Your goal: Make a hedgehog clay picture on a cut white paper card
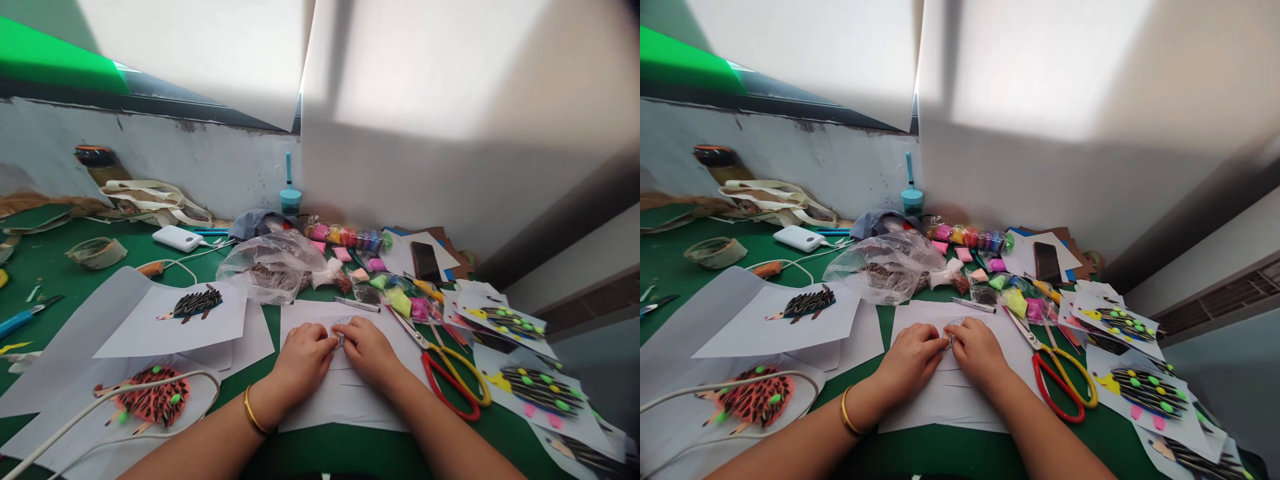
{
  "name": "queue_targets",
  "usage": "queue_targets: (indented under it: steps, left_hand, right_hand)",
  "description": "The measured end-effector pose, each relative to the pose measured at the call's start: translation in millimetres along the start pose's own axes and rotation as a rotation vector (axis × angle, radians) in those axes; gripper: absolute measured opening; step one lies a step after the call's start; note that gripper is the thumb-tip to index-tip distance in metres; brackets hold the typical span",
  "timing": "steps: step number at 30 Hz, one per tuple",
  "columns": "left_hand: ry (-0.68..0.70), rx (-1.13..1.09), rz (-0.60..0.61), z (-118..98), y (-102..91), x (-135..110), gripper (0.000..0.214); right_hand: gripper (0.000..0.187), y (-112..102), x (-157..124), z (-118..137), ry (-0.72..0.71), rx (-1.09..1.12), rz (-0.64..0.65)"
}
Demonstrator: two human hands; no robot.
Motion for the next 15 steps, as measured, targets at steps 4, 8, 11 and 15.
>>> queue_targets:
  steps: [4,8,11,15]
  left_hand:
    - [0.006,-0.014,0.003,0.2,-0.4,0.4,0.025]
    - [0.016,-0.093,-0.019,3.1,-1.7,0.6,0.021]
    - [-0.022,-0.130,-0.060,9.1,-3.6,0.7,0.020]
    - [-0.074,-0.104,-0.075,15.2,-3.0,2.5,0.022]
  right_hand:
    - [0.040,0.6,-0.5,1.8,-0.026,0.003,0.004]
    - [0.040,0.4,-0.9,0.8,-0.027,0.024,-0.003]
    - [0.040,0.3,-1.6,0.9,-0.027,0.019,0.000]
    - [0.039,0.8,-2.9,3.8,-0.052,-0.011,0.003]
Point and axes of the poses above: each hand's wrist, its own x-axis towards the middle knuckle, its own y-axis out of the palm, z = x × y, the point moved 8 cm from there along x, towards the middle knuckle, and after that the axes turned 11 degrees about -x, right-handed, at the moved point
